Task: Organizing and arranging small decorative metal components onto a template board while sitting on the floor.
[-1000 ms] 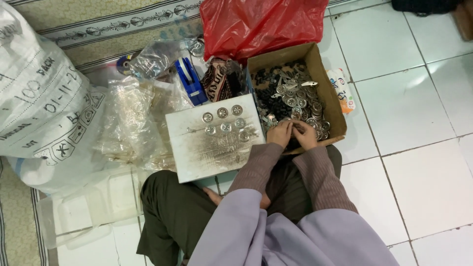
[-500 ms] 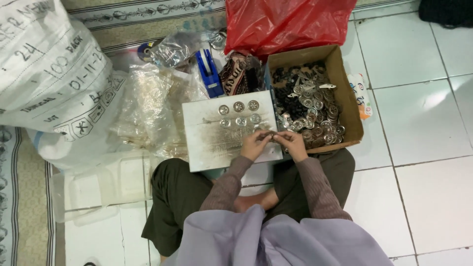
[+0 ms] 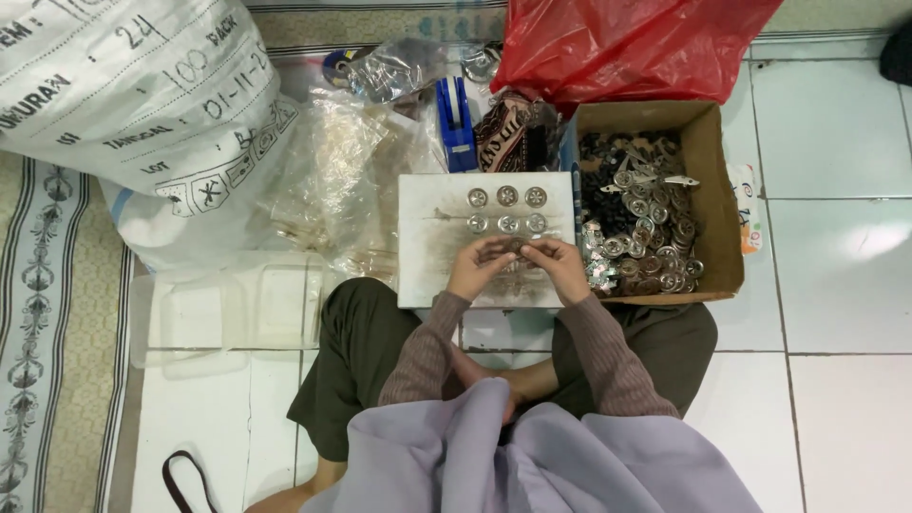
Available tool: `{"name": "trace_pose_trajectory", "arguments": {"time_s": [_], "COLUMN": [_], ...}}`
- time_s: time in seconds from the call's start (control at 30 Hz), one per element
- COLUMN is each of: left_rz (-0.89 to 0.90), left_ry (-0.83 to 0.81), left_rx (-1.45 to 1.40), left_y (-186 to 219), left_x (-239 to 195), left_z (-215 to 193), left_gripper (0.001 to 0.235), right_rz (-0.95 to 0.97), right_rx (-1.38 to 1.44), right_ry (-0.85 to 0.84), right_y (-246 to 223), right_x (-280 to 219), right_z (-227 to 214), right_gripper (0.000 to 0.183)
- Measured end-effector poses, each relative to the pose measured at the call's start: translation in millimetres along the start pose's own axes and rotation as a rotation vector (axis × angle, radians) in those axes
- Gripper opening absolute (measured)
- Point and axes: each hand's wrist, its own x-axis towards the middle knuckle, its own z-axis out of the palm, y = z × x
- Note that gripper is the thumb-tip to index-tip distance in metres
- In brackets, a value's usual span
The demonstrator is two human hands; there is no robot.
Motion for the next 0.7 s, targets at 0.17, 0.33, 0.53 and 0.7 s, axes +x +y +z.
{"name": "trace_pose_trajectory", "arguments": {"time_s": [0.17, 0.33, 0.53, 0.7], "left_rz": [0.14, 0.402, 0.616, 0.683], "left_ry": [0.031, 0.085, 0.084, 0.138], "left_rx": [0.414, 0.889, 1.04, 1.196], "left_y": [23, -50, -77, -86], "left_x": [-15, -3, 4, 4], "left_z": [-7, -9, -9, -5], "left_gripper": [0.052, 0.049, 0.053, 0.046], "right_rz": [-0.394, -0.864, -0.997, -0.927], "right_rx": [-0.622, -1.262, -1.258, -1.243], "right_ry": [0.127, 0.26, 0.175, 0.166], "right_y": [17, 75, 87, 71], "right_x": [6, 8, 11, 3], "right_z": [-1, -9, -10, -2], "right_gripper": [0.012, 0.014, 0.022, 0.036]}}
